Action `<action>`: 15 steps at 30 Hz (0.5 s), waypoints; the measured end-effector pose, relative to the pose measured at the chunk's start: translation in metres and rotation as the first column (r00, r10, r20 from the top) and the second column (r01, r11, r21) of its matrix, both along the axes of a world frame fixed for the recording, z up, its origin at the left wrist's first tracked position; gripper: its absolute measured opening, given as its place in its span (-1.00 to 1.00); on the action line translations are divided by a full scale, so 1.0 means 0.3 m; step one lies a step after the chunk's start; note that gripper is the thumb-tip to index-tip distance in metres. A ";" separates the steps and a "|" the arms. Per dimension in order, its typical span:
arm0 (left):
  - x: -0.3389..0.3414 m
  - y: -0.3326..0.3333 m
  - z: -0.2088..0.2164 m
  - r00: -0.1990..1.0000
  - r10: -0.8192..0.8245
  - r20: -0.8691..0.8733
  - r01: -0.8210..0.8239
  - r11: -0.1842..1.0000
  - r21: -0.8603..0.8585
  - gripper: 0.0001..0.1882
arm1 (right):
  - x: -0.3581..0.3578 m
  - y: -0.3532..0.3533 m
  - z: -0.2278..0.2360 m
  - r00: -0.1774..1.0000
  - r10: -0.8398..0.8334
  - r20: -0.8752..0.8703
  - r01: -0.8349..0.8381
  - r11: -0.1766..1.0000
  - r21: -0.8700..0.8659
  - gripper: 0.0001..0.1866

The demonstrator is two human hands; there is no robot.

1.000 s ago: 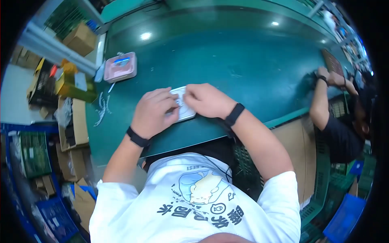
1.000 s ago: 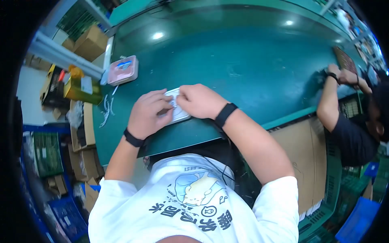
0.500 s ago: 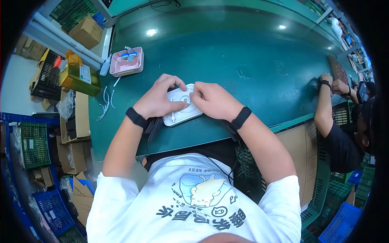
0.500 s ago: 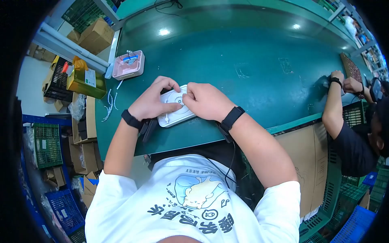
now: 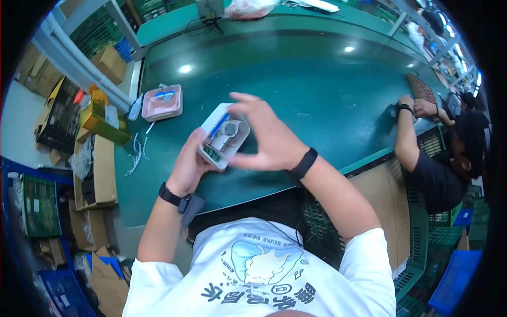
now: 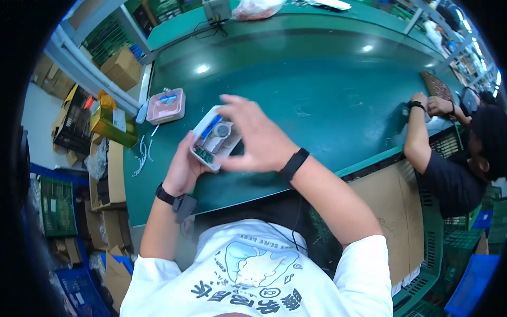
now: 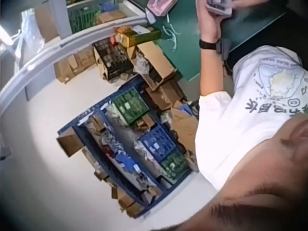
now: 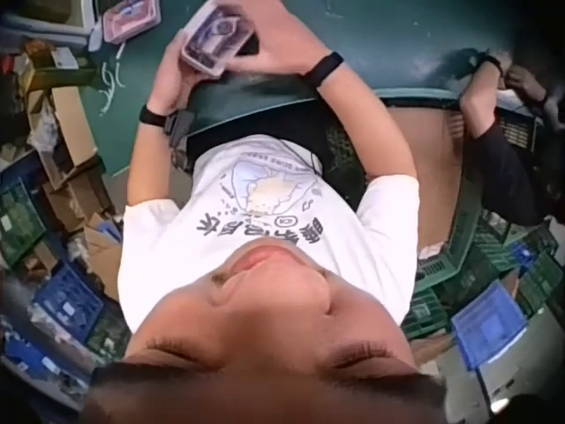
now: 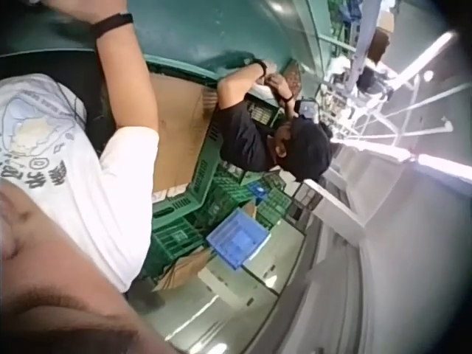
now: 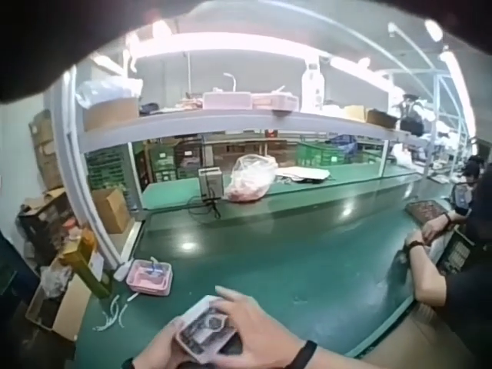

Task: The person picks up white plastic housings from a green crate, places them on the table, and inserts a small white component into the center of each. They then thread a thin white strip through the housing and press it into place before returning the completed units to the crate.

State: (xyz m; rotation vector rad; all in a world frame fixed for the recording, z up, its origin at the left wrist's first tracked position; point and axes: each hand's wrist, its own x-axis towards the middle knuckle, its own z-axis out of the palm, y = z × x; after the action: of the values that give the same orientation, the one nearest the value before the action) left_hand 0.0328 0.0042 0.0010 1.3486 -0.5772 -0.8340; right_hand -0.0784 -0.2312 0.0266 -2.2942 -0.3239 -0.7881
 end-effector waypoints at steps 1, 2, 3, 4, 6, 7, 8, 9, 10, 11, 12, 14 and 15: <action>0.000 -0.041 0.006 0.872 -0.050 -0.488 0.014 0.997 -0.076 -0.44 | -0.020 -0.006 0.021 0.985 0.088 0.146 -0.064 0.984 -0.164 -0.16; 0.012 -0.060 -0.042 0.930 -0.042 -0.366 0.010 0.996 -0.090 -0.37 | -0.035 0.007 0.035 0.988 0.104 0.112 -0.076 0.970 -0.229 -0.10; 0.027 -0.074 -0.101 0.969 -0.056 -0.241 0.027 0.992 -0.120 -0.30 | -0.047 0.026 0.042 0.993 0.093 0.069 -0.069 0.952 -0.298 -0.04; 0.047 -0.054 -0.138 0.960 -0.010 -0.279 -0.023 0.993 -0.112 -0.28 | -0.038 0.060 0.029 0.995 0.083 -0.053 -0.095 0.949 -0.301 -0.01; 0.023 -0.051 -0.155 0.929 -0.009 -0.369 -0.030 0.995 -0.100 -0.26 | -0.020 0.094 -0.002 0.969 0.002 -0.246 -0.075 0.955 -0.289 0.06; 0.007 -0.034 -0.106 0.910 -0.037 -0.413 0.002 0.996 -0.085 -0.25 | -0.011 0.077 -0.018 0.950 -0.050 -0.308 -0.037 0.962 -0.270 0.09; 0.010 0.001 -0.089 0.916 -0.119 -0.384 0.109 0.993 -0.047 -0.24 | -0.004 0.034 -0.024 0.905 -0.201 -0.374 0.089 0.951 -0.295 0.10; 0.011 0.008 -0.096 0.915 -0.194 -0.354 0.207 0.978 -0.001 -0.23 | -0.017 -0.030 -0.032 0.836 -0.338 -0.433 0.210 0.925 -0.317 0.11; 0.000 0.035 -0.125 0.915 -0.224 -0.336 0.233 0.972 -0.013 -0.23 | -0.004 -0.093 -0.021 0.692 -0.488 -0.532 0.311 0.867 -0.390 0.12; -0.019 0.044 -0.162 0.957 -0.165 -0.239 0.179 0.983 0.037 -0.22 | 0.000 -0.187 0.003 0.514 -0.607 -0.607 0.387 0.795 -0.467 0.12; -0.032 0.039 -0.179 0.985 -0.103 -0.139 0.116 0.990 0.085 -0.21 | -0.018 -0.277 0.006 0.384 -0.703 -0.598 0.518 0.700 -0.490 0.14; -0.046 0.038 -0.166 0.989 -0.123 -0.082 0.131 0.986 0.099 -0.27 | -0.083 -0.464 -0.032 0.181 -0.813 -0.553 0.742 0.482 -0.466 0.18; -0.060 0.032 -0.172 0.992 -0.122 -0.040 0.126 0.986 0.112 -0.33 | -0.134 -0.567 -0.064 0.152 -0.849 -0.507 0.811 0.400 -0.426 0.13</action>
State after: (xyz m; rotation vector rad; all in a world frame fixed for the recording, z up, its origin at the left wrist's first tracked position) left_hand 0.0148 0.0139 -0.0506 1.4112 -0.5995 -1.0018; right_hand -0.1186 -0.4013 0.0073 -2.5018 1.4666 -0.2974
